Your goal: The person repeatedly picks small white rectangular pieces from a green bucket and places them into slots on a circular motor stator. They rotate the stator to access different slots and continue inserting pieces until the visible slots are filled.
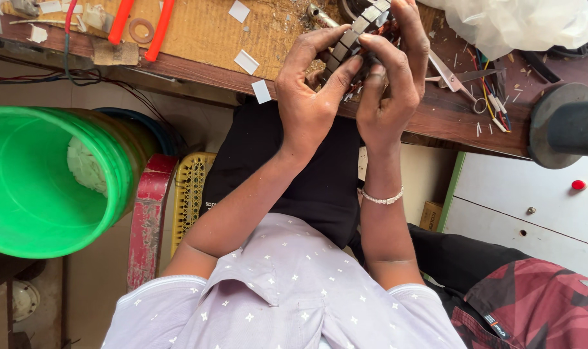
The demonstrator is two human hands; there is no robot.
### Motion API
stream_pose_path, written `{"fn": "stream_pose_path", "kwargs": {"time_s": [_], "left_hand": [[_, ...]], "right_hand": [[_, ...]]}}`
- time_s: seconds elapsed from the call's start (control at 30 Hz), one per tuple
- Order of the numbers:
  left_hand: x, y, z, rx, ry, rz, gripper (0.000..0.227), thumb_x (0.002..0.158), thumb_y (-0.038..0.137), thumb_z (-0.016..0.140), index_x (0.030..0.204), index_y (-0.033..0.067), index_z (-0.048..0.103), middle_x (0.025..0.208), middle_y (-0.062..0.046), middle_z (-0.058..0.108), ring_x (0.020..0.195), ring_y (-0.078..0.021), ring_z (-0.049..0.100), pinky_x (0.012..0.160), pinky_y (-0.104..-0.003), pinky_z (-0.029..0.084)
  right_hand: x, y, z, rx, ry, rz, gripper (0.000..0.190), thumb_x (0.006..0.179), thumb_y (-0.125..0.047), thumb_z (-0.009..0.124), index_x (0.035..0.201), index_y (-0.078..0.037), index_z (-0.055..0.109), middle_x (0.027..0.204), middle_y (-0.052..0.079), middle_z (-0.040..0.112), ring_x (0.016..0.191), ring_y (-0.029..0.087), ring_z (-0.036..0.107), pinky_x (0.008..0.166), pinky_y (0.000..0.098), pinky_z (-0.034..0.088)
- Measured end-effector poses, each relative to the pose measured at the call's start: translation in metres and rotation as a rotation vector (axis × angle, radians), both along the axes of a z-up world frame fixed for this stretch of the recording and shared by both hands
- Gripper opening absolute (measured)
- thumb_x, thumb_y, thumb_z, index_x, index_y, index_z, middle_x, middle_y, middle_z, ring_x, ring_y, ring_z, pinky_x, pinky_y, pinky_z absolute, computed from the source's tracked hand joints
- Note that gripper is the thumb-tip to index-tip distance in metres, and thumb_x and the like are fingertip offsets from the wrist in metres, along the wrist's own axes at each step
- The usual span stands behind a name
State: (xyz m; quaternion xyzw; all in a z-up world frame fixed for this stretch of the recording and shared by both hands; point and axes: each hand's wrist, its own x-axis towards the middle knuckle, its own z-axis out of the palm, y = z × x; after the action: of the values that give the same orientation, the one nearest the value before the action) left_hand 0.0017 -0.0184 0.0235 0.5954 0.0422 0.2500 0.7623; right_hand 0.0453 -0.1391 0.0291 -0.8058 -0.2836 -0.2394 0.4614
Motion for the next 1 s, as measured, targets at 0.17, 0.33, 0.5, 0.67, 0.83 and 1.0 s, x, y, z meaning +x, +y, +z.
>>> {"fn": "stream_pose_path", "kwargs": {"time_s": [0.17, 0.33, 0.5, 0.67, 0.83, 1.0], "left_hand": [[0.0, 0.001, -0.003, -0.026, 0.002, -0.036, 0.03, 0.102, 0.006, 0.078, 0.129, 0.0097, 0.067, 0.122, 0.001, 0.066, 0.107, -0.0053, 0.068, 0.08, -0.02, 0.064], [0.004, 0.001, -0.013, -0.041, -0.008, -0.052, 0.03, 0.1, 0.006, 0.079, 0.128, 0.0102, 0.068, 0.12, 0.001, 0.066, 0.104, -0.0056, 0.067, 0.075, -0.02, 0.062], [0.009, 0.001, -0.013, 0.122, -0.084, 0.013, 0.029, 0.102, 0.01, 0.082, 0.125, 0.0105, 0.064, 0.117, 0.002, 0.068, 0.106, -0.0106, 0.069, 0.092, -0.027, 0.059], [0.014, 0.001, -0.006, 0.128, 0.018, -0.018, 0.042, 0.096, 0.018, 0.082, 0.132, 0.0113, 0.06, 0.115, 0.0, 0.069, 0.098, -0.0124, 0.071, 0.086, -0.028, 0.062], [0.003, 0.01, -0.005, 0.168, -0.036, -0.038, 0.038, 0.1, 0.019, 0.078, 0.134, 0.0136, 0.061, 0.124, 0.0, 0.064, 0.106, -0.0096, 0.067, 0.084, -0.025, 0.064], [0.003, 0.031, -0.02, 0.101, -0.051, -0.168, 0.037, 0.102, 0.022, 0.078, 0.136, 0.0152, 0.064, 0.123, 0.002, 0.06, 0.103, -0.0061, 0.061, 0.077, -0.02, 0.061]], "right_hand": [[-0.005, -0.001, -0.001, 0.099, 0.13, 0.027, 0.049, 0.086, 0.016, 0.044, 0.12, 0.0, 0.076, 0.157, 0.011, 0.046, 0.149, 0.025, 0.043, 0.128, 0.0406, 0.036], [0.009, -0.014, -0.007, 0.086, 0.152, 0.085, 0.049, 0.082, 0.018, 0.045, 0.114, 0.002, 0.079, 0.157, 0.009, 0.045, 0.153, 0.023, 0.04, 0.129, 0.0405, 0.032], [0.025, -0.026, -0.016, 0.059, 0.053, 0.193, 0.048, 0.083, 0.02, 0.047, 0.115, 0.002, 0.078, 0.158, 0.008, 0.047, 0.152, 0.023, 0.04, 0.131, 0.0432, 0.03], [0.017, -0.019, -0.032, 0.263, 0.12, 0.097, 0.061, 0.088, 0.016, 0.047, 0.144, -0.004, 0.061, 0.16, 0.008, 0.04, 0.154, 0.022, 0.036, 0.133, 0.039, 0.025], [0.02, -0.039, -0.003, 0.277, 0.437, 0.326, 0.067, 0.096, -0.002, 0.056, 0.16, -0.003, 0.039, 0.166, 0.016, 0.039, 0.16, 0.021, 0.028, 0.137, 0.0368, 0.019], [0.031, -0.045, 0.026, 0.106, 0.457, 0.28, 0.076, 0.099, -0.057, 0.063, 0.155, -0.007, 0.05, 0.142, 0.012, 0.061, 0.126, 0.014, 0.05, 0.111, 0.0308, 0.037]]}}
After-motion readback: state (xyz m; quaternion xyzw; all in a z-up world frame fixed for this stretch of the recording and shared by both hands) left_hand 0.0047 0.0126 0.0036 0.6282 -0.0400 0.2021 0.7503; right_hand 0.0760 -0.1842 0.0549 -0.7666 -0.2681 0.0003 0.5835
